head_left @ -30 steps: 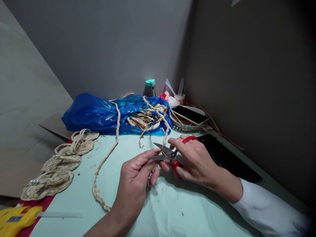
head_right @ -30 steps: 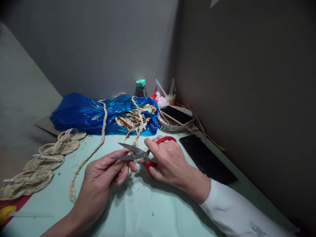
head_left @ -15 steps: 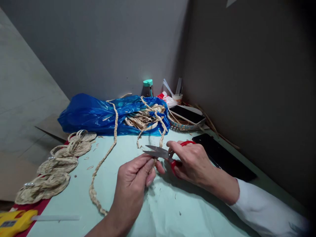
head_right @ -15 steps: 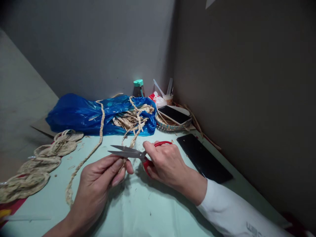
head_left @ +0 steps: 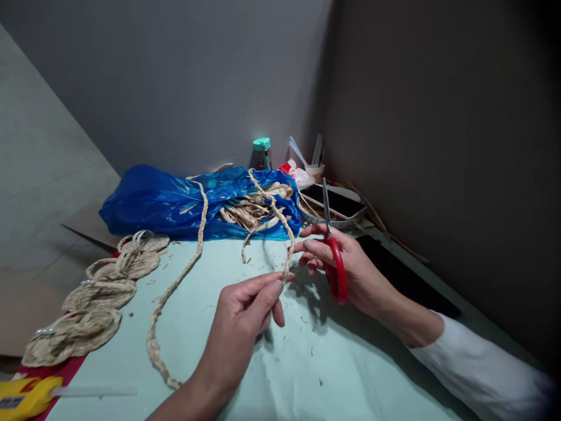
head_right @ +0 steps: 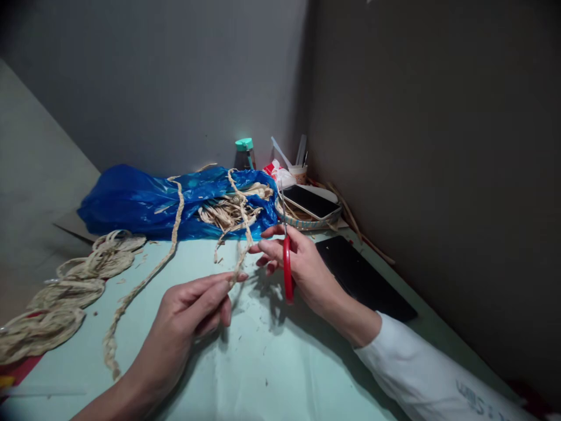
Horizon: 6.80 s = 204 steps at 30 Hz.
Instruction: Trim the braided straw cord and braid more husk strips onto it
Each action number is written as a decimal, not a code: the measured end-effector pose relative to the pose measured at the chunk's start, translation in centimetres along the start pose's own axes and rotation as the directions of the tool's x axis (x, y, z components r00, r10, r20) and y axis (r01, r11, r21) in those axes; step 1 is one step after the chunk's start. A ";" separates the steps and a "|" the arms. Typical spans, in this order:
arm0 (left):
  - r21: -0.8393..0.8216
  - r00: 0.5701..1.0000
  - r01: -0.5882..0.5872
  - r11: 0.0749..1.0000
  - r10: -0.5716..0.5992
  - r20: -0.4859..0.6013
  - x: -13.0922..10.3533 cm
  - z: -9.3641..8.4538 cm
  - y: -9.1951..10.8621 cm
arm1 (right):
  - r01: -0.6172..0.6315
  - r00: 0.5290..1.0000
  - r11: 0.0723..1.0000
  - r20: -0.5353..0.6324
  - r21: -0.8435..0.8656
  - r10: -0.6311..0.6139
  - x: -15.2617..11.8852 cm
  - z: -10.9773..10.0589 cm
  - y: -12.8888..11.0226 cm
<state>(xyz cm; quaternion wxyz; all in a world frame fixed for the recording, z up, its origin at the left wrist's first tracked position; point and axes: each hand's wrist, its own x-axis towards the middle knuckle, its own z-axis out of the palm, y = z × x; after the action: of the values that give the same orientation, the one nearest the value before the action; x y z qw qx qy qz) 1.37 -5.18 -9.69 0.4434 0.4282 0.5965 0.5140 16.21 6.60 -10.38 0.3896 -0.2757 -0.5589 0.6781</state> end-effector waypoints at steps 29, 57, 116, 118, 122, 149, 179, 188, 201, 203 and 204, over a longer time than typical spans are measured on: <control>0.128 0.950 -0.165 0.978 0.193 -0.244 0.3 -0.6 0.8 | 0.275 0.961 0.649 0.186 -0.709 -0.204 -1.2 0.3 -0.6; 0.161 0.936 -0.220 0.962 0.254 -0.244 -0.4 -0.2 1.2 | 0.446 0.882 0.025 0.434 -0.895 -0.185 -1.5 0.0 0.4; 0.187 0.990 -0.140 0.972 0.138 0.022 -0.3 0.4 -1.0 | -0.024 0.984 0.997 0.176 -0.069 0.036 -0.8 0.7 0.2; 0.132 0.993 -0.119 0.984 0.121 -0.012 -0.3 0.3 -0.9 | 0.005 0.982 0.988 0.187 -0.155 0.024 -0.9 0.7 0.1; -0.109 0.997 -0.065 0.992 0.059 -0.052 0.1 0.1 -1.0 | 0.196 0.979 0.844 0.144 -0.499 -0.143 -0.9 0.4 0.3; -0.348 0.985 -0.029 0.937 0.086 0.150 -0.5 0.1 -0.2 | 0.514 0.826 0.036 0.483 -0.857 -0.291 -1.0 -0.4 0.6; 0.647 0.971 -0.201 0.736 0.063 0.230 0.0 -0.1 0.3 | -0.064 0.997 0.986 -0.024 0.153 0.069 0.8 -1.0 0.4; 0.691 0.944 -0.322 0.648 0.272 0.185 1.7 -1.5 -1.0 | 0.023 0.997 0.999 -0.074 0.031 -0.021 0.2 -0.4 0.6; 0.123 0.992 -0.039 0.992 0.023 0.128 0.5 -0.5 -0.2 | 0.047 0.989 0.997 -0.142 0.061 -0.038 0.2 -0.4 0.1; 0.038 0.988 0.010 0.999 -0.016 0.156 0.6 -0.7 -0.3 | 0.057 0.988 0.995 -0.148 0.077 -0.045 0.2 -0.3 0.0; -0.008 0.983 0.043 0.999 -0.041 0.179 0.6 -0.8 -0.3 | 0.059 0.988 0.995 -0.150 0.086 -0.046 0.2 -0.4 0.0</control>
<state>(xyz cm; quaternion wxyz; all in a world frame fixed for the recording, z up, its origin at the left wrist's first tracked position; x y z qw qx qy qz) 0.48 -4.78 -9.99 0.5082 0.4575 0.5602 0.4675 16.40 6.96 -10.42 0.4599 -0.2927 -0.5043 0.6697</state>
